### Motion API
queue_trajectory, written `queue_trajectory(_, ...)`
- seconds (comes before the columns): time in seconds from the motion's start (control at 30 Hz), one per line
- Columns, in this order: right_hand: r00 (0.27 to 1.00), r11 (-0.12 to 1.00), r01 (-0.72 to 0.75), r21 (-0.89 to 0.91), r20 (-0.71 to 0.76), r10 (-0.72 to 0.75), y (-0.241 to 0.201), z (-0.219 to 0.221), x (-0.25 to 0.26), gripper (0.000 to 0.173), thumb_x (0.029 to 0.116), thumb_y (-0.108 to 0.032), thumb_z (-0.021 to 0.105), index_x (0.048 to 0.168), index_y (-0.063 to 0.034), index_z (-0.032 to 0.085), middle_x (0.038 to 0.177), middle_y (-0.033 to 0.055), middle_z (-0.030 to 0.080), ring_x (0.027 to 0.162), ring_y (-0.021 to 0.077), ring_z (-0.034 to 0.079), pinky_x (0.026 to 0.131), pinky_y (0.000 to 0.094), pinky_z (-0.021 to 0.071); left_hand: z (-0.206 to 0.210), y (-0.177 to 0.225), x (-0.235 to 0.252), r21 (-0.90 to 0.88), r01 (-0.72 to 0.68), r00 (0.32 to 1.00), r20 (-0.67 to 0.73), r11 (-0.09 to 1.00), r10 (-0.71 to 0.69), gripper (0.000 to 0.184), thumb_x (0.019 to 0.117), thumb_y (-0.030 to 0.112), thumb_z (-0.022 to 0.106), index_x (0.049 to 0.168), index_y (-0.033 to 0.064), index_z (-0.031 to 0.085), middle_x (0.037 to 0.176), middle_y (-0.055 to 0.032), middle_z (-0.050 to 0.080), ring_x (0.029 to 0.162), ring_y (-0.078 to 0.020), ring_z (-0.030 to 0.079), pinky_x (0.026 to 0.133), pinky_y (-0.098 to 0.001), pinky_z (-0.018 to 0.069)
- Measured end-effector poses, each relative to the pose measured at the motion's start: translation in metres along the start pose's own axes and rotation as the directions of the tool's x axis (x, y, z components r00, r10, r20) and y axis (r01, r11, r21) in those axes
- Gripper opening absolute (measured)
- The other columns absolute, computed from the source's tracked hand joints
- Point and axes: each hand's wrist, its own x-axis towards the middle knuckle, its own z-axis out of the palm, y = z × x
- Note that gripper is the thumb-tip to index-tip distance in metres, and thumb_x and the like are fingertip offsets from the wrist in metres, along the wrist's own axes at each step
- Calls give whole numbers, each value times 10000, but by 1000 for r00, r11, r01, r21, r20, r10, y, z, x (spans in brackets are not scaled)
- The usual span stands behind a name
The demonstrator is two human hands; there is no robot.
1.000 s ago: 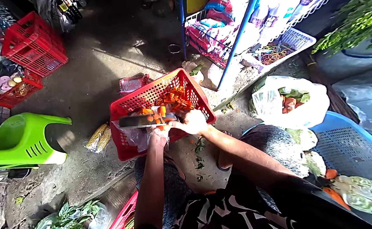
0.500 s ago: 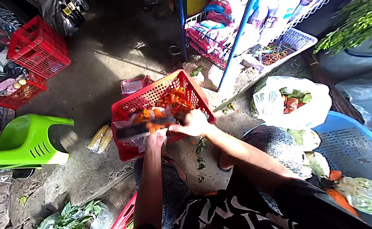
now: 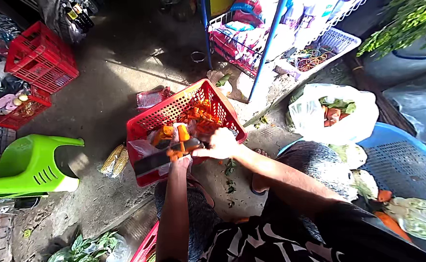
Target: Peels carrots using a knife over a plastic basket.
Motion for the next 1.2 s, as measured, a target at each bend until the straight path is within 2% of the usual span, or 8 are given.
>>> queue_trajectory(0.1, 999, 1000, 22, 11, -37, -22, 4, 8, 2, 948, 850, -908, 351, 1077, -77, 747, 872, 188, 729, 875, 409, 714, 717, 643, 519, 3, 1, -2, 55, 1, 1000, -18, 998, 0, 262, 1119, 244, 339, 1160, 102, 556, 933, -25, 634, 847, -105, 635, 776, -282, 564)
queue_trajectory(0.27, 903, 899, -430, 87, 49, 427, 27, -15, 22, 794, 959, -777, 402, 1166, -72, 704, 1001, 237, 720, 1004, 462, 688, 842, 693, 499, 8, 5, -1, 54, 86, 996, 6, 995, -87, 332, 1110, 313, 378, 1158, 61, 590, 896, -96, 664, 725, -179, 667, 651, -319, 591)
queue_trajectory(0.33, 866, 855, -500, 136, 58, 497, 26, -17, 24, 797, 964, -779, 383, 1158, -75, 701, 1009, 230, 717, 1005, 449, 687, 841, 683, 501, 4, 8, 3, -17, 90, 995, 42, 996, -89, 347, 1102, 352, 390, 1199, 82, 584, 972, -102, 670, 812, -201, 681, 714, -349, 600)
queue_trajectory(0.57, 962, 883, -261, 391, 34, 270, -2, -4, 4, 642, 1008, -644, 480, 1055, -50, 719, 898, 170, 692, 904, 351, 673, 824, 626, 493, -6, 11, 16, -208, -110, 989, 76, 972, 128, 224, 1097, 127, 356, 1162, 69, 562, 1005, -74, 692, 960, -190, 691, 884, -393, 587)
queue_trajectory(0.8, 992, 991, -113, 65, -51, 117, -5, 5, -2, 949, 876, -883, 327, 1126, -54, 716, 917, 206, 723, 924, 429, 704, 759, 653, 509, -5, 10, 9, -250, -163, 985, 13, 955, 171, 258, 1082, 85, 323, 1105, 76, 580, 919, -52, 689, 858, -141, 686, 802, -323, 589)
queue_trajectory(0.93, 972, 991, -67, 119, -215, 92, 5, -3, -1, 848, 907, -798, 445, 1085, -22, 736, 847, 203, 715, 843, 425, 706, 709, 656, 515, -4, 20, 6, -46, 13, 998, 59, 999, -10, 202, 1089, 95, 316, 1151, 64, 506, 971, -80, 637, 900, -188, 647, 828, -377, 572)
queue_trajectory(1.03, 964, 993, 19, 114, -265, 12, 14, -17, -2, 797, 917, -758, 472, 1031, -16, 739, 752, 170, 684, 747, 386, 688, 657, 621, 505, -13, 22, 8, 127, 23, 955, 291, 992, -59, 144, 972, 18, 564, 1116, 28, 571, 974, -102, 711, 890, -204, 700, 810, -371, 600)
queue_trajectory(1.2, 982, 994, 104, 26, -161, -99, 17, -16, -8, 866, 881, -860, 377, 891, -56, 699, 679, 125, 633, 691, 335, 662, 606, 570, 483, -32, 14, 5, 490, -125, 913, 397, 863, -93, 190, 868, -69, 594, 1009, 51, 633, 837, 34, 703, 786, -33, 667, 770, -222, 569)
